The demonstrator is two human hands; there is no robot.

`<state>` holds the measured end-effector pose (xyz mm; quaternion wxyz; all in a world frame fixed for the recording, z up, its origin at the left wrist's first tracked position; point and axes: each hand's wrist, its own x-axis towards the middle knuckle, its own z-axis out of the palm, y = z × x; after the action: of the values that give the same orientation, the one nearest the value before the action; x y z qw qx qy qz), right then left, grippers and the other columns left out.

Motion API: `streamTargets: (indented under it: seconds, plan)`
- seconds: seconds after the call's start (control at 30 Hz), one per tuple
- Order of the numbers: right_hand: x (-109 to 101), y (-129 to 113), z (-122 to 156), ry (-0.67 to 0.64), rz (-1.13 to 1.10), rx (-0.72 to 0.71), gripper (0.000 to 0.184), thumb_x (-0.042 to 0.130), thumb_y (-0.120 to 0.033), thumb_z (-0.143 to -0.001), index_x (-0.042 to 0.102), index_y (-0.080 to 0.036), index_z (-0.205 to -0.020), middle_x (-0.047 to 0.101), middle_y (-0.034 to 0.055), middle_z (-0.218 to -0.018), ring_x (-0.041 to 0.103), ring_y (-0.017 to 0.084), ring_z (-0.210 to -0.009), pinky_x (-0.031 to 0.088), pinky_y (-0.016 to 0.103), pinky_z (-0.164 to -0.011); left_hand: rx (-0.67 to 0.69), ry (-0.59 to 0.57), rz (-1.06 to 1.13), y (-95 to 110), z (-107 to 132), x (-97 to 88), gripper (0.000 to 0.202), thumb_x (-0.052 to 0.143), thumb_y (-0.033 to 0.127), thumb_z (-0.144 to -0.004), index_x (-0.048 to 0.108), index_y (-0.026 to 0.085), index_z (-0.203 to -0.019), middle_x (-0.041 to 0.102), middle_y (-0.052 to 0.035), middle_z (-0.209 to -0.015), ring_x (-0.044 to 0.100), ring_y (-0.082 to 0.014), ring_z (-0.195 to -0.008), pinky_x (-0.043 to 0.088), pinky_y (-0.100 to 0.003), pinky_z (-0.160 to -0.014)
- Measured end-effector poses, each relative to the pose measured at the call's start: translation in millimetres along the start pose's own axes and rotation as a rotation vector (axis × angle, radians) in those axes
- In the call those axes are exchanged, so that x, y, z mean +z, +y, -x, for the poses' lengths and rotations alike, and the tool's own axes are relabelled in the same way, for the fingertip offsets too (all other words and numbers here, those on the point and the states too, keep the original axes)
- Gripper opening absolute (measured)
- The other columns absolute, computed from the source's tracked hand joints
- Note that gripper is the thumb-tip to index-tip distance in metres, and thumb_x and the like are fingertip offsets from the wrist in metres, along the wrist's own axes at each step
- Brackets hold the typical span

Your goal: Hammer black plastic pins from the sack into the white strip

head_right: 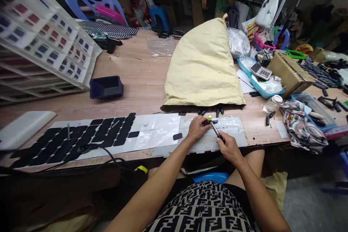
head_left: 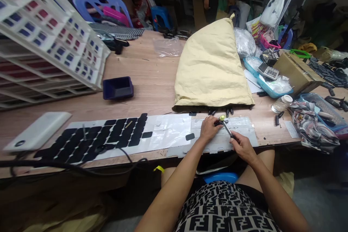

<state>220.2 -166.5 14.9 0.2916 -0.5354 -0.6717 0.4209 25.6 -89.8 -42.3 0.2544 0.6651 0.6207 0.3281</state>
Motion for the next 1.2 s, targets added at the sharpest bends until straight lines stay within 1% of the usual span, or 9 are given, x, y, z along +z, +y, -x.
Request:
streamTargets:
  seconds: [0.13,0.33,0.47,0.57,0.73,0.87,1.03,1.1,1.2]
  plan:
    - [-2.1,8.1,-4.3,-0.032,-0.066,0.083,0.045,0.057,-0.036,-0.089,0.066,-0.018,-0.13,0.068,0.0015,-0.075,0.06,0.016,-0.06,0.053,0.028,-0.058,-0.006,0.004,0.004,0.2,-0.1,0.0,0.014,0.08,0.028,-0.078,0.072,0.021,-0.088,0.066,-0.0025,-0.092,0.058,-0.0215,-0.093,0.044,-0.034,-0.084]
    - [-40.1,38.1,-32.6,0.25,-0.174,0.161,0.044,0.062,-0.041,-0.081,0.067,-0.016,-0.117,0.065,0.0018,-0.079,0.055,0.012,-0.056,0.044,0.022,-0.045,0.011,0.011,0.026,-3.2,-2.3,3.5,0.016,0.081,0.029,-0.077,0.073,0.022,-0.089,0.066,-0.0028,-0.093,0.058,-0.0223,-0.095,0.045,-0.035,-0.086]
    - [-60.1,56.4,-47.6,0.311,-0.291,0.161,0.033,0.062,-0.047,-0.079,0.065,-0.016,-0.091,0.064,0.0017,-0.074,0.056,0.011,-0.055,0.047,0.022,-0.047,0.068,0.049,0.097,-0.8,0.9,-1.8,0.013,0.076,0.029,-0.081,0.072,0.021,-0.09,0.064,-0.0031,-0.089,0.058,-0.0213,-0.092,0.047,-0.034,-0.083]
    - [-63.0,64.4,-51.1,0.347,-0.339,0.165,0.032,0.063,-0.049,-0.079,0.061,-0.017,-0.08,0.062,0.0008,-0.07,0.054,0.009,-0.051,0.047,0.022,-0.046,0.237,0.044,0.254,5.4,30.9,-9.5,0.017,0.066,0.034,-0.09,0.069,0.02,-0.099,0.065,-0.0042,-0.091,0.06,-0.0178,-0.084,0.049,-0.03,-0.076]
    - [-58.8,73.3,-49.7,0.335,-0.353,0.109,0.027,0.061,-0.045,-0.083,0.062,-0.018,-0.086,0.062,-0.0003,-0.073,0.055,0.009,-0.053,0.048,0.021,-0.046,0.45,-0.283,0.271,3.8,127.3,-6.8,0.027,0.055,0.041,-0.098,0.067,0.022,-0.113,0.073,-0.0056,-0.097,0.068,-0.0172,-0.086,0.053,-0.028,-0.079]
    - [-57.6,73.3,-47.9,0.34,-0.343,0.092,0.025,0.06,-0.043,-0.085,0.063,-0.018,-0.087,0.062,-0.0001,-0.074,0.055,0.009,-0.053,0.048,0.021,-0.046,0.212,-0.383,0.061,-18.1,170.5,11.5,0.033,0.048,0.046,-0.101,0.067,0.024,-0.116,0.075,-0.0054,-0.1,0.072,-0.019,-0.089,0.053,-0.027,-0.079]
    - [-56.7,68.1,-45.8,0.345,-0.334,0.1,0.026,0.06,-0.043,-0.084,0.063,-0.018,-0.089,0.062,-0.0007,-0.073,0.054,0.009,-0.052,0.048,0.021,-0.046,-0.226,-0.511,-0.307,-36.3,167.9,24.3,0.038,0.049,0.05,-0.099,0.071,0.021,-0.11,0.076,-0.0111,-0.096,0.073,-0.0279,-0.094,0.053,-0.033,-0.08]
    - [-55.9,67.5,-45.4,0.344,-0.33,0.094,0.026,0.06,-0.043,-0.085,0.063,-0.018,-0.09,0.061,-0.0008,-0.073,0.054,0.009,-0.052,0.048,0.021,-0.046,-0.213,-0.559,-0.283,-28.6,166.2,19.8,0.033,0.054,0.045,-0.096,0.072,0.022,-0.11,0.076,-0.0093,-0.092,0.073,-0.0264,-0.09,0.052,-0.031,-0.077]
    - [-54.8,67.4,-45.3,0.343,-0.331,0.088,0.026,0.059,-0.042,-0.085,0.063,-0.018,-0.093,0.061,-0.0008,-0.074,0.055,0.009,-0.053,0.049,0.021,-0.046,0.032,-0.49,-0.03,-3.2,158.5,4.9,0.024,0.06,0.038,-0.093,0.072,0.025,-0.109,0.074,-0.0028,-0.083,0.07,-0.0187,-0.077,0.049,-0.026,-0.069]
